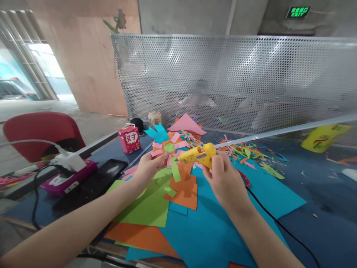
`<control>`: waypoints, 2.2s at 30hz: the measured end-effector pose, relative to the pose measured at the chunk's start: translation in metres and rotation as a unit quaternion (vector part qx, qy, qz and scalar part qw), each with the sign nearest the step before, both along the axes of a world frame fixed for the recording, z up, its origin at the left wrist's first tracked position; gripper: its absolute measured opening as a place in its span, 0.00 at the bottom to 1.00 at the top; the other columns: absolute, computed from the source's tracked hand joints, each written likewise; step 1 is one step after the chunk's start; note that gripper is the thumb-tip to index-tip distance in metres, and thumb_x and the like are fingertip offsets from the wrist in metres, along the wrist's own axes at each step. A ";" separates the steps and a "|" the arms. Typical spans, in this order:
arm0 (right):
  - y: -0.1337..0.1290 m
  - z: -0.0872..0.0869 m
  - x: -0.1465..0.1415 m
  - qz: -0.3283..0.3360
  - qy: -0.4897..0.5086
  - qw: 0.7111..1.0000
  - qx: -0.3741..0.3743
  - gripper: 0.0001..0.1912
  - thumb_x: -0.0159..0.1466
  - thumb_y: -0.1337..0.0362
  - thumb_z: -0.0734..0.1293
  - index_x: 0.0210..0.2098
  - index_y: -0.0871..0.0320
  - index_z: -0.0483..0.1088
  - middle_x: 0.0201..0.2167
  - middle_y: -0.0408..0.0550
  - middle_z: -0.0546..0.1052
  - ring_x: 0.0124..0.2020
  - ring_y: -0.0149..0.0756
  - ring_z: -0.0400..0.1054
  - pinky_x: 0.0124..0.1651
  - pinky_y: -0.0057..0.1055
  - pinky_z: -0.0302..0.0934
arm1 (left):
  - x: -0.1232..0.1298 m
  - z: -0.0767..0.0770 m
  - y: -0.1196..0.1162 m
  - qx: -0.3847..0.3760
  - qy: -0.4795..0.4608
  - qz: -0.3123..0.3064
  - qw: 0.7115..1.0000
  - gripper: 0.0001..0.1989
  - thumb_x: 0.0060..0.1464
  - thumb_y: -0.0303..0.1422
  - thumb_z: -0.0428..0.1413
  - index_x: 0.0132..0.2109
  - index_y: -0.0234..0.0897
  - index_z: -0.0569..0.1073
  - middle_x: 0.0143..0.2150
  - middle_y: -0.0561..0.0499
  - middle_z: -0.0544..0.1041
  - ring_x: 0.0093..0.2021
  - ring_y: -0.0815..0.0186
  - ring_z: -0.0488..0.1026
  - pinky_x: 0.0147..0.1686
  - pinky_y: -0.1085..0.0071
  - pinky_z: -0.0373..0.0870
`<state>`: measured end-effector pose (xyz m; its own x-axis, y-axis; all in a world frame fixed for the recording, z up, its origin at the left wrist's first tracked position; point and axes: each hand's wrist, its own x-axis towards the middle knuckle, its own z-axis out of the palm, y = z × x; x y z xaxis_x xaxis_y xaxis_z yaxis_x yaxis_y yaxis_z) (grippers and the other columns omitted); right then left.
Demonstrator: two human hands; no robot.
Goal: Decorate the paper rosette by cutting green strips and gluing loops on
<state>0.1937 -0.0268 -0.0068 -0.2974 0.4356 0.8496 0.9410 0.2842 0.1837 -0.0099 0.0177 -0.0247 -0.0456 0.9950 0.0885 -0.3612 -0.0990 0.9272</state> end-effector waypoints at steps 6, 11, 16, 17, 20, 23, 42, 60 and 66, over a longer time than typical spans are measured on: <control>-0.005 -0.001 -0.007 0.027 -0.035 0.999 0.002 0.08 0.58 0.66 0.60 0.29 0.56 0.52 0.33 0.54 0.68 0.32 0.38 0.67 0.22 0.27 0.60 | -0.001 0.000 0.000 0.006 0.001 -0.006 1.000 0.13 0.37 0.32 0.61 0.33 0.31 0.72 0.29 0.48 0.75 0.26 0.68 0.70 0.29 0.69 0.68; -0.005 0.002 -0.004 0.007 -0.041 0.999 0.017 0.09 0.58 0.66 0.60 0.28 0.56 0.52 0.31 0.51 0.68 0.29 0.36 0.66 0.21 0.26 0.59 | -0.001 -0.001 0.002 0.004 -0.012 0.001 1.000 0.12 0.36 0.31 0.62 0.32 0.31 0.72 0.27 0.49 0.75 0.23 0.70 0.70 0.27 0.71 0.67; -0.004 0.005 0.000 0.003 -0.035 0.999 0.028 0.09 0.58 0.64 0.61 0.28 0.56 0.52 0.30 0.51 0.67 0.27 0.35 0.66 0.20 0.25 0.58 | 0.000 0.001 0.001 -0.012 -0.010 0.009 1.000 0.13 0.35 0.32 0.62 0.31 0.32 0.72 0.27 0.50 0.75 0.23 0.70 0.70 0.26 0.71 0.68; -0.004 0.004 0.000 0.005 -0.033 0.999 0.025 0.09 0.58 0.64 0.61 0.28 0.56 0.52 0.30 0.50 0.67 0.27 0.34 0.65 0.20 0.25 0.58 | 0.000 0.001 0.001 -0.014 -0.010 0.011 1.000 0.13 0.34 0.32 0.62 0.31 0.32 0.72 0.28 0.49 0.75 0.23 0.70 0.70 0.26 0.71 0.68; -0.004 0.002 -0.002 0.009 -0.030 0.999 0.020 0.09 0.58 0.63 0.61 0.28 0.56 0.52 0.30 0.50 0.67 0.26 0.34 0.65 0.19 0.24 0.57 | 0.001 0.002 0.001 -0.021 -0.005 0.011 1.000 0.14 0.33 0.31 0.62 0.32 0.31 0.72 0.28 0.49 0.76 0.24 0.69 0.70 0.27 0.70 0.68; -0.003 0.001 -0.004 0.022 -0.028 0.999 0.015 0.10 0.57 0.64 0.62 0.29 0.57 0.52 0.31 0.51 0.67 0.28 0.36 0.66 0.19 0.25 0.58 | 0.002 0.001 0.001 -0.032 0.000 0.018 0.999 0.13 0.32 0.31 0.63 0.30 0.31 0.72 0.23 0.52 0.74 0.20 0.71 0.69 0.24 0.72 0.68; -0.001 0.001 -0.005 0.039 -0.040 0.998 0.030 0.06 0.59 0.68 0.60 0.31 0.58 0.54 0.35 0.58 0.69 0.34 0.42 0.68 0.21 0.27 0.59 | 0.002 -0.003 0.004 -0.049 -0.006 -0.013 0.999 0.11 0.34 0.27 0.62 0.30 0.32 0.73 0.28 0.49 0.77 0.24 0.68 0.73 0.25 0.72 0.72; -0.002 0.002 -0.003 0.029 -0.067 0.996 0.050 0.05 0.60 0.68 0.58 0.29 0.57 0.54 0.34 0.55 0.69 0.31 0.39 0.68 0.24 0.28 0.60 | 0.000 -0.006 0.006 -0.045 -0.001 -0.015 0.999 0.15 0.33 0.31 0.64 0.33 0.33 0.73 0.31 0.49 0.77 0.27 0.68 0.73 0.29 0.72 0.72; -0.001 0.004 0.000 0.022 -0.035 0.998 0.044 0.06 0.59 0.66 0.59 0.30 0.57 0.53 0.33 0.54 0.69 0.32 0.38 0.67 0.25 0.27 0.61 | 0.000 -0.002 0.004 -0.057 0.000 0.005 0.998 0.14 0.31 0.30 0.64 0.30 0.32 0.72 0.25 0.51 0.75 0.22 0.70 0.71 0.27 0.72 0.71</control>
